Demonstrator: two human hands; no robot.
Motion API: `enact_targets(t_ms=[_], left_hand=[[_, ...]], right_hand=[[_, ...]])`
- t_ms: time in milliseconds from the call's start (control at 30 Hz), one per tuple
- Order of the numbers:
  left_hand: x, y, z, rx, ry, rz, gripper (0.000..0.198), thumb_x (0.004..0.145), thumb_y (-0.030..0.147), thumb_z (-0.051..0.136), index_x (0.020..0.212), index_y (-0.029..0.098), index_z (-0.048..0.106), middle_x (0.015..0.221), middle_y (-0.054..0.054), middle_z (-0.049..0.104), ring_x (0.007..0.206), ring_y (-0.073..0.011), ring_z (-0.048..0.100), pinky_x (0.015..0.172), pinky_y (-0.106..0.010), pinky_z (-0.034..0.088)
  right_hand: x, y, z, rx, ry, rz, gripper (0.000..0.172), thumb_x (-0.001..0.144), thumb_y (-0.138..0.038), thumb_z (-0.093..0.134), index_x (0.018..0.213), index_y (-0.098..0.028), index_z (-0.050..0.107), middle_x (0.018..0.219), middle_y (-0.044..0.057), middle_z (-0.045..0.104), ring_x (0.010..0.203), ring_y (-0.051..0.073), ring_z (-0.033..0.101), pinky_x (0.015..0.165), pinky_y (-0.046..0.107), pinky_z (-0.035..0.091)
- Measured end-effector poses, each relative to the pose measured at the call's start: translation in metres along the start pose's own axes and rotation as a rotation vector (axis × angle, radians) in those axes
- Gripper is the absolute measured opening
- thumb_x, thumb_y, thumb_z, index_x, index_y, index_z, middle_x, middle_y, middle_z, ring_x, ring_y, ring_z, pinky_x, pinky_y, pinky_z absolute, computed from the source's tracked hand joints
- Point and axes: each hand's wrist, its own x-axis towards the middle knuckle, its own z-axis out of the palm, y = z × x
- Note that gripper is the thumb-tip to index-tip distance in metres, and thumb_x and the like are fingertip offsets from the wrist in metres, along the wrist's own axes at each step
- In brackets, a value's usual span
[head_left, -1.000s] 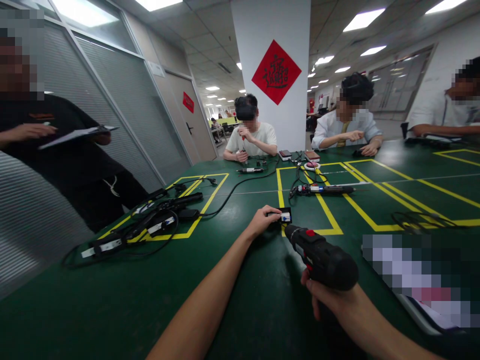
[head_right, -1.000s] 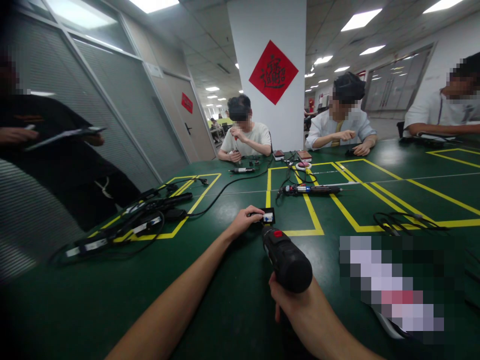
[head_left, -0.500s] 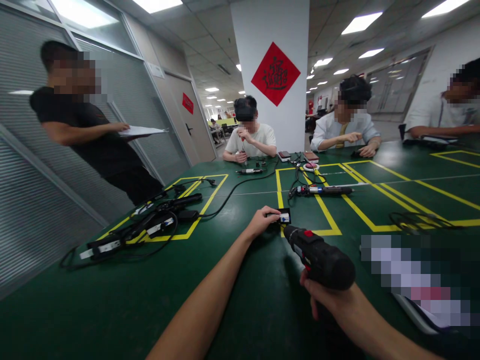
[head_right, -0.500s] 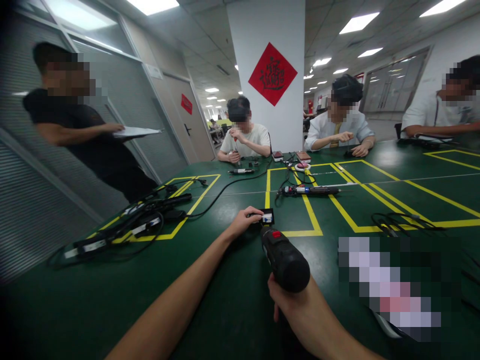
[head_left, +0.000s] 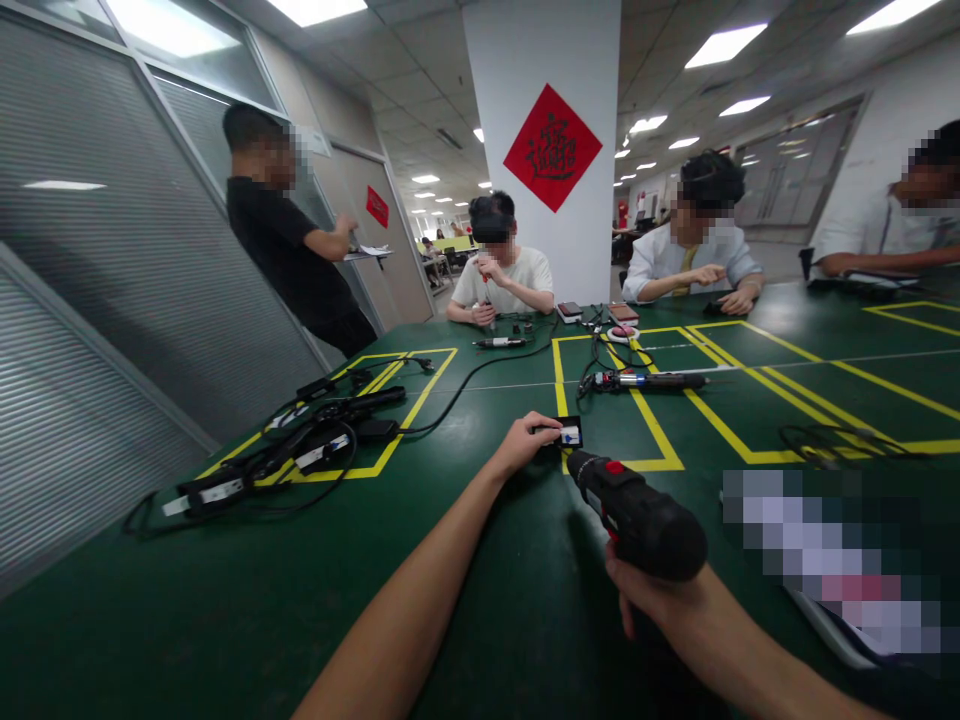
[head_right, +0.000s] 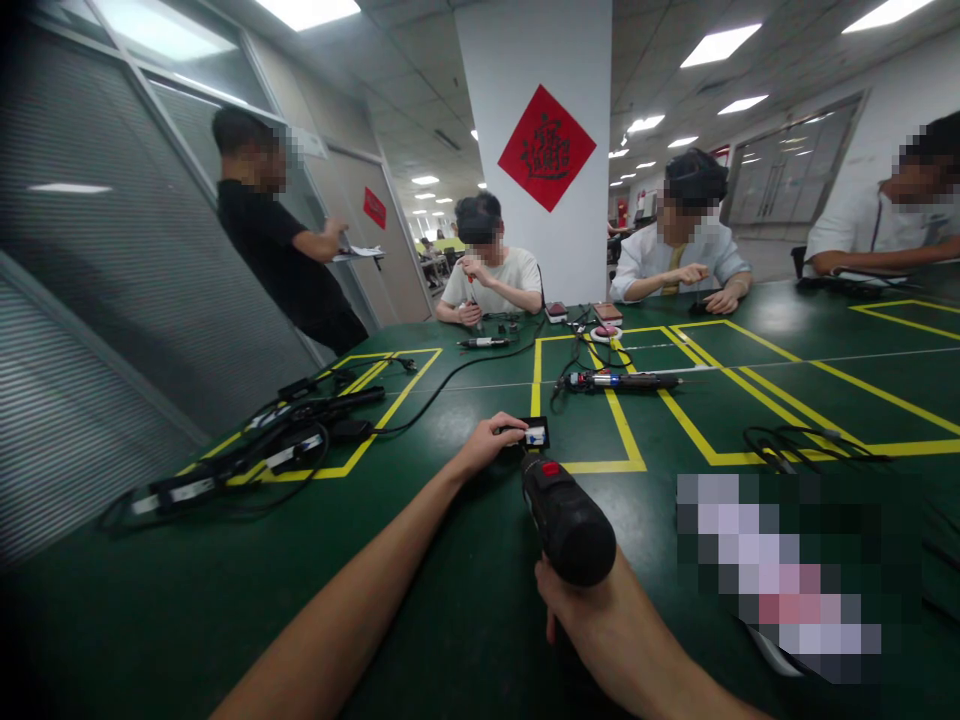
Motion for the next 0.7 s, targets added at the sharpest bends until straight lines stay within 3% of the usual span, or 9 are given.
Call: enact_targets(t_ms=[100, 233, 500, 700], left_hand=[[0.0003, -0.0023, 0.0004, -0.01, -0.002, 0.017, 0.025, 0.072, 0.033, 0.057, 0.09, 0.019, 0.066, 0.092, -0.004, 0.059, 0.09, -0.0172, 0.053, 0.085, -0.03, 0.039], [0.0011, -0.0044, 0.0013, -0.012, -0.001, 0.021, 0.026, 0.072, 0.034, 0.057, 0.09, 0.018, 0.066, 0.09, -0.004, 0.059, 0.088, -0.0171, 0.053, 0.083, -0.03, 0.039], [-0.0004, -0.0015, 0.0002, -0.006, -0.005, 0.015, 0.025, 0.073, 0.032, 0.056, 0.091, 0.018, 0.066, 0.092, -0.004, 0.059, 0.089, -0.017, 0.053, 0.084, -0.029, 0.039], [-0.0012, 0.0024, 0.0003, -0.007, -0.002, 0.004, 0.024, 0.073, 0.032, 0.056, 0.09, 0.019, 0.066, 0.092, -0.005, 0.059, 0.091, -0.0175, 0.053, 0.085, -0.03, 0.039]], right_hand=[[-0.0013, -0.0003, 0.0006, -0.01, 0.021, 0.01, 0.028, 0.08, -0.04, 0.046, 0.09, -0.014, 0.051, 0.051, -0.003, 0.052, 0.048, 0.012, 0.049, 0.05, 0.026, 0.038], [-0.0028, -0.0026, 0.0016, 0.039, 0.033, -0.025, 0.031, 0.079, -0.039, 0.048, 0.098, -0.014, 0.049, 0.061, -0.001, 0.055, 0.049, 0.012, 0.05, 0.05, 0.027, 0.039], [0.0012, 0.0058, -0.0001, 0.024, 0.014, -0.036, 0.03, 0.078, -0.042, 0.049, 0.09, -0.014, 0.051, 0.079, 0.005, 0.058, 0.051, 0.011, 0.049, 0.053, 0.029, 0.042], [-0.0038, -0.0022, -0.0007, 0.011, 0.013, -0.007, 0.031, 0.078, -0.043, 0.048, 0.09, -0.014, 0.051, 0.078, 0.005, 0.058, 0.052, 0.01, 0.048, 0.056, 0.03, 0.043]])
